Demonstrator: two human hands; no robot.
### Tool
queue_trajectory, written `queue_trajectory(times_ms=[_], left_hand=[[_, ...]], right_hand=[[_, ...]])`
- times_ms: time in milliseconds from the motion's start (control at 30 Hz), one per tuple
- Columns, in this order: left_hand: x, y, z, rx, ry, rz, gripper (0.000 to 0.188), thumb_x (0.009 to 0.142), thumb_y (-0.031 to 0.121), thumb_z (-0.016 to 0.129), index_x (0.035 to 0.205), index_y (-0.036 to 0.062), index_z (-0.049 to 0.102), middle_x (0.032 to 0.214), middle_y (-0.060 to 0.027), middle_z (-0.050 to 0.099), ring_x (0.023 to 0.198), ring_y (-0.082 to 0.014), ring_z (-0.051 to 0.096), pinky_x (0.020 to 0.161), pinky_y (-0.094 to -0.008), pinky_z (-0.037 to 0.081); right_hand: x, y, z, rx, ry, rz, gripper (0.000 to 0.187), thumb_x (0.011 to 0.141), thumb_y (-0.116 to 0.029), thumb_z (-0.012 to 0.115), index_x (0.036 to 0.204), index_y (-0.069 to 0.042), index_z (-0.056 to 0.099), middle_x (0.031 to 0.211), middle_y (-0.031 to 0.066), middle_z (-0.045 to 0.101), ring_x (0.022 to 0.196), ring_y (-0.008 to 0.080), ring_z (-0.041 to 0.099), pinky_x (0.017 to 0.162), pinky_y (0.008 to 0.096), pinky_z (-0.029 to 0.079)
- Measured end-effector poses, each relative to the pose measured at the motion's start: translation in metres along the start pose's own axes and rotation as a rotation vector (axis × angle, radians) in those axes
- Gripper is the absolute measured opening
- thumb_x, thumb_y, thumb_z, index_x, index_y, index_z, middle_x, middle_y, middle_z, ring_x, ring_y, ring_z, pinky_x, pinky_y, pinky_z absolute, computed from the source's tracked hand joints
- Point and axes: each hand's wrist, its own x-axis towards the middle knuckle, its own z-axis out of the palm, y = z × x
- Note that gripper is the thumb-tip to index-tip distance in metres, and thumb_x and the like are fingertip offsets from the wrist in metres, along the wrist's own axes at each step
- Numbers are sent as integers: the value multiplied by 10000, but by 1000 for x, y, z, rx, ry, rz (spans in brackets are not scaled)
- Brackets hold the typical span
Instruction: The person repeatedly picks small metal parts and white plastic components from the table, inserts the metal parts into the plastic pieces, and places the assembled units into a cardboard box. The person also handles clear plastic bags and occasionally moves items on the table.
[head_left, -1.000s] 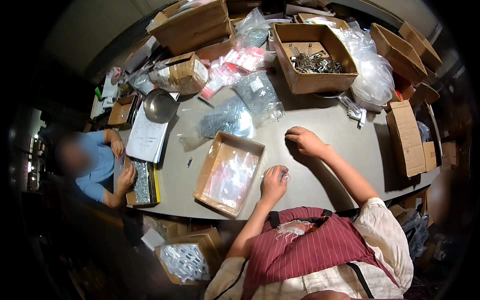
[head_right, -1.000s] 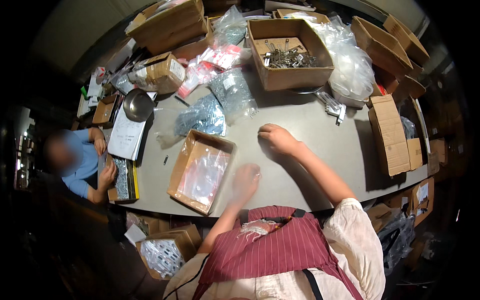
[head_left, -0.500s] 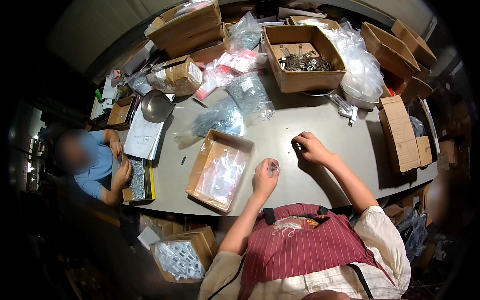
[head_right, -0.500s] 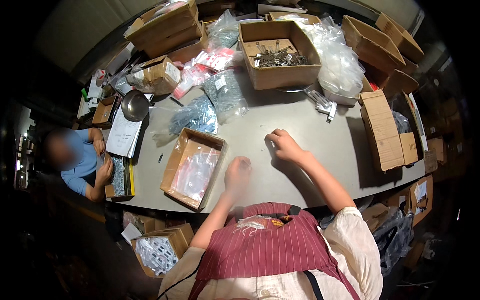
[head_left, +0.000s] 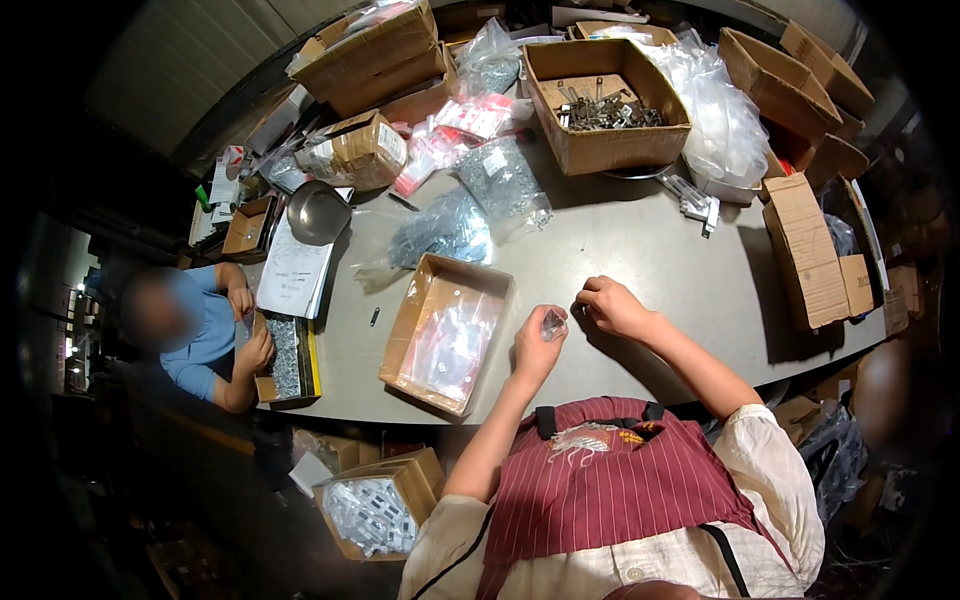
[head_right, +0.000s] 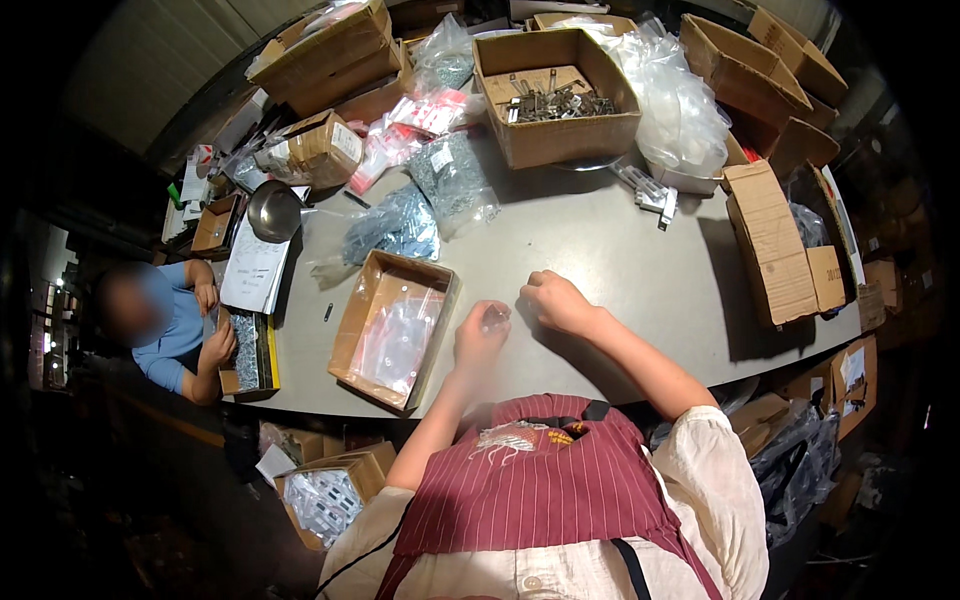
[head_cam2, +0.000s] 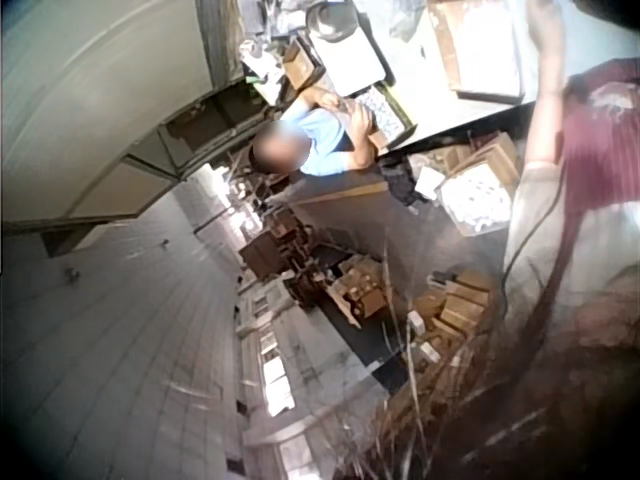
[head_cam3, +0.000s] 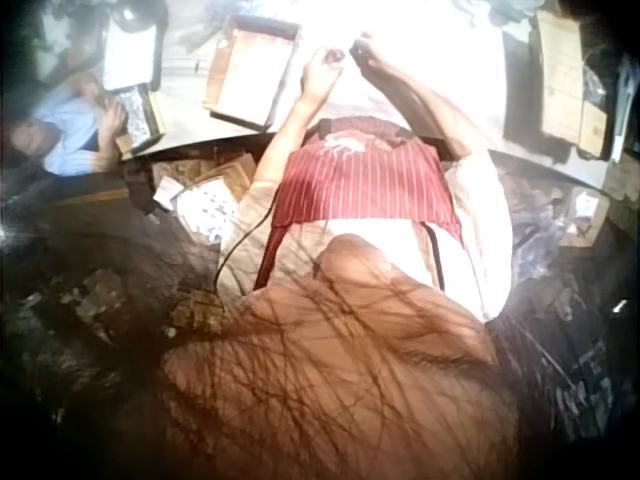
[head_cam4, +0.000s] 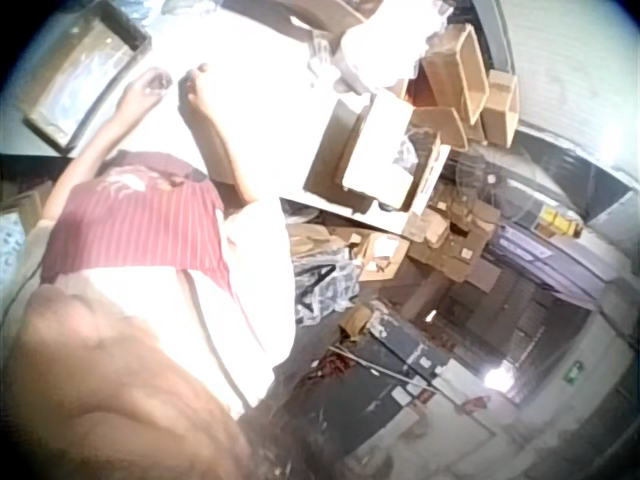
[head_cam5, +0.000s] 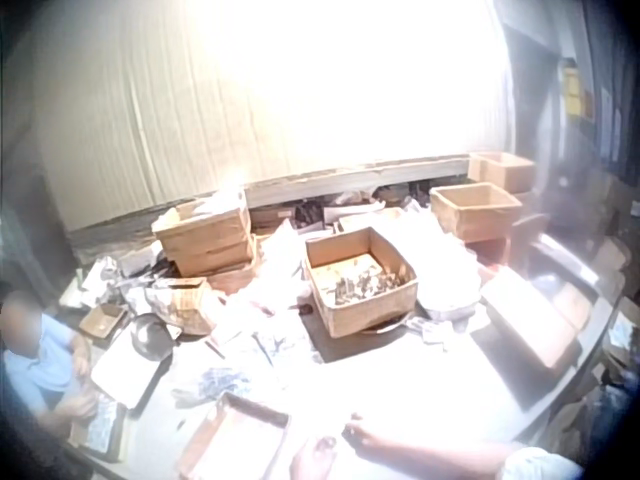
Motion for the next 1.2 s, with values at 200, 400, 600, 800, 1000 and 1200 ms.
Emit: queue_trajectory(times_ms=[200,400,600,800,1000,1200], left_hand=[[5,-9,7,17,0,42,272,878,20,717,1138,52,646,1097,-87,725,1052,-187,689,940,-335,529],[13,-16,15,80,27,215,308,815,-18,725,1099,44,624,1038,-159,716,993,-348,711,843,-399,554],[10,-6,19,-12,-43,120,326,807,8,722,1114,57,627,1027,-165,719,985,-372,708,833,-414,551],[14,-3,31,-58,-67,70,346,795,0,720,1129,31,637,974,-144,731,944,-295,728,818,-372,557],[6,0,13,-303,-50,56,327,864,-20,713,1178,27,638,1053,-71,705,1033,-177,683,877,-314,538],[-13,28,-32,-420,1,92,391,872,21,721,1241,-4,596,1182,-102,640,1168,-199,618,1040,-345,470]], right_hand=[[-4,-24,12,-421,143,-125,186,765,-114,654,914,-16,601,907,161,597,876,306,618,748,382,558],[4,-2,12,-201,186,113,204,752,-40,651,947,-25,589,883,137,587,867,321,613,782,424,537],[9,0,-41,996,-2,514,88,786,21,638,870,-5,643,807,31,663,737,110,628,673,272,519],[9,-49,-70,1008,-75,306,126,884,8,666,995,21,726,905,88,750,866,144,704,809,300,571],[7,-16,-47,392,172,362,239,851,-91,691,1082,-37,716,996,198,712,907,338,703,823,396,566],[0,-24,-15,101,3,285,387,802,-186,767,1091,22,615,989,235,625,948,423,650,843,482,544]])
